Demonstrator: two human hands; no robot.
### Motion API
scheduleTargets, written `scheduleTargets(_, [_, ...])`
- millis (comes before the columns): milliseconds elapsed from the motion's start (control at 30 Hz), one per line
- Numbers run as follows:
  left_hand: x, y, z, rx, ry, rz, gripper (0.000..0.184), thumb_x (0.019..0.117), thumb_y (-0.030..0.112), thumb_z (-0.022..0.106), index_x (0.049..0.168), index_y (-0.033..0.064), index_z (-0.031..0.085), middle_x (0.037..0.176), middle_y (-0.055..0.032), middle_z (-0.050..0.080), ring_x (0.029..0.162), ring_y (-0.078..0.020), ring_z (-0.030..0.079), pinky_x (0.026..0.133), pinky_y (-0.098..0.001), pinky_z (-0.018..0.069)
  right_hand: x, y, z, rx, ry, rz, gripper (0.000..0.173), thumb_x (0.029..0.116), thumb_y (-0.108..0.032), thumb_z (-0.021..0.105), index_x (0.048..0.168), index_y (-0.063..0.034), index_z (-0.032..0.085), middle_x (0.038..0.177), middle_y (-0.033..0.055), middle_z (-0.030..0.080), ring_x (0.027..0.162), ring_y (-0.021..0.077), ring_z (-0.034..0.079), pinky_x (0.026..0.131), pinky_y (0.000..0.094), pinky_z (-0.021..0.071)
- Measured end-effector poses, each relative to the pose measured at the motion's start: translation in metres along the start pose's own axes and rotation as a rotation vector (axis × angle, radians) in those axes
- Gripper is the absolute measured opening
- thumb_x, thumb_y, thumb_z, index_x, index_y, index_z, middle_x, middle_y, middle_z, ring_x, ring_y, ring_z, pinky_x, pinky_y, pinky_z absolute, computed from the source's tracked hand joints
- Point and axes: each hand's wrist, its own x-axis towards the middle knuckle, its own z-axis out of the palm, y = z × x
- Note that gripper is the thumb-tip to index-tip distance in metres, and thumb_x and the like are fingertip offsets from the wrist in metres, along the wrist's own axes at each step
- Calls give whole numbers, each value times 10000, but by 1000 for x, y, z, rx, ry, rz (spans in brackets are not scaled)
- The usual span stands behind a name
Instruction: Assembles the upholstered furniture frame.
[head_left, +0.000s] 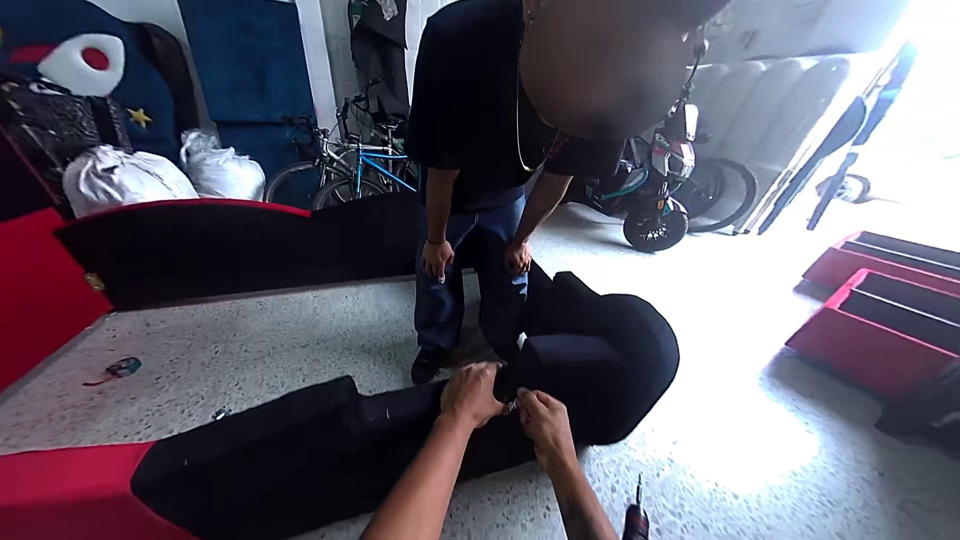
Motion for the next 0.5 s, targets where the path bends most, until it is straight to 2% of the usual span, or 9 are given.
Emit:
scheduleTargets(133, [0,-2,5,-3,-5,-4,786,720,609,789,1415,292,603,1307,54,683,1219,-167,638,1044,-463,524,-1,-1,1,70,-23,52,323,1009,-250,644,808,-1,688,572,67,553,432,110,407,393,259,308])
scheduleTargets(300, [-2,0,8,16,5,-6,808,711,632,778,1425,302,594,1320,70,677,1224,-149,636,1046,-448,526,-4,1,-1,83,-19,67,324,1011,-254,644,819,2,694,599,81,584,443,118,429,402,262,325])
scheduleTargets(433, [-4,-1,-3,-30,14,-6,753,742,548,814,1416,280,611,1315,7,688,1215,-225,651,1028,-536,534,-1,-9,5,14,-20,40,302,1018,-247,624,859,-7,716,647,75,627,476,117,489,435,269,401])
scheduleTargets(500, [-8,-1,9,-21,24,10,775,724,561,831,1415,287,614,1300,7,697,1184,-232,671,993,-555,555,-16,-7,-4,-78,-13,47,304,1010,-297,636,865,-44,723,673,62,647,487,118,503,443,273,417])
